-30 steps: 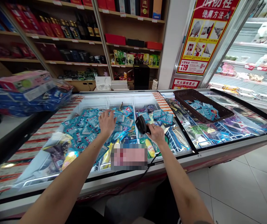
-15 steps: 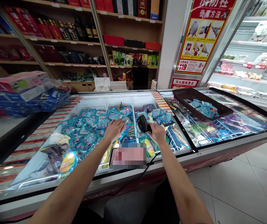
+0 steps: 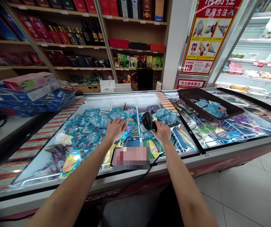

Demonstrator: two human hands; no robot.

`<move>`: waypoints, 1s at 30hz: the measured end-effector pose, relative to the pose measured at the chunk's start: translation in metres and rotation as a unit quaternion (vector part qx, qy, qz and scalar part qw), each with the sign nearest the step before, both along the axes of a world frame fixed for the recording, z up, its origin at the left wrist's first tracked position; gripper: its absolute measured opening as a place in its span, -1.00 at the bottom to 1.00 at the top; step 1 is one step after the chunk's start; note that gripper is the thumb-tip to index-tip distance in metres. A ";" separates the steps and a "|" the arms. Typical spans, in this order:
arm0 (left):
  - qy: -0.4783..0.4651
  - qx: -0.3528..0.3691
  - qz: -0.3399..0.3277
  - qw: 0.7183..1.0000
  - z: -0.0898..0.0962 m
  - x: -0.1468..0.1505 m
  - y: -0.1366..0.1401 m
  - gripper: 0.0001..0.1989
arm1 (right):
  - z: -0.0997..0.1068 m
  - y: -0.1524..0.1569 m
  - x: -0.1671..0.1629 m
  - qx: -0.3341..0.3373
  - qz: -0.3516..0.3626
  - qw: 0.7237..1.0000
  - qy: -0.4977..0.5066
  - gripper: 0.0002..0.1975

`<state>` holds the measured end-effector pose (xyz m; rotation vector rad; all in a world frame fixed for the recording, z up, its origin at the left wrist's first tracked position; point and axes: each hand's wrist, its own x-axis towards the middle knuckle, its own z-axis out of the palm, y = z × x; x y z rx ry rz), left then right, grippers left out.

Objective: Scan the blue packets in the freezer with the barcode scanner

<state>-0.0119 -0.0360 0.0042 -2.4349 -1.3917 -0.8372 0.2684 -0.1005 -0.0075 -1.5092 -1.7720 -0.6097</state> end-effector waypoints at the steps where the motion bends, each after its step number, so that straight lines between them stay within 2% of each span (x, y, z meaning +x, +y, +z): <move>1: 0.000 0.002 0.002 1.000 0.001 0.000 -0.001 -0.70 | 0.002 -0.001 0.000 -0.004 0.008 1.000 -0.007 -0.69; 5: -0.015 0.017 0.006 1.000 0.001 0.000 -0.004 -0.71 | 0.003 -0.004 0.000 -0.014 0.029 0.999 -0.037 -0.68; 15: 0.009 0.038 0.031 0.999 0.000 -0.001 -0.001 -0.69 | -0.008 0.007 0.002 0.016 -0.001 1.000 -0.020 -0.65; 25: 0.066 -0.004 0.119 0.991 0.011 0.002 0.006 -0.55 | 0.004 -0.004 0.002 -0.043 -0.001 0.999 -0.027 -0.68; 30: 0.099 -0.013 0.102 0.990 0.014 0.008 0.006 -0.55 | 0.011 -0.008 0.002 -0.058 -0.009 0.998 -0.017 -0.66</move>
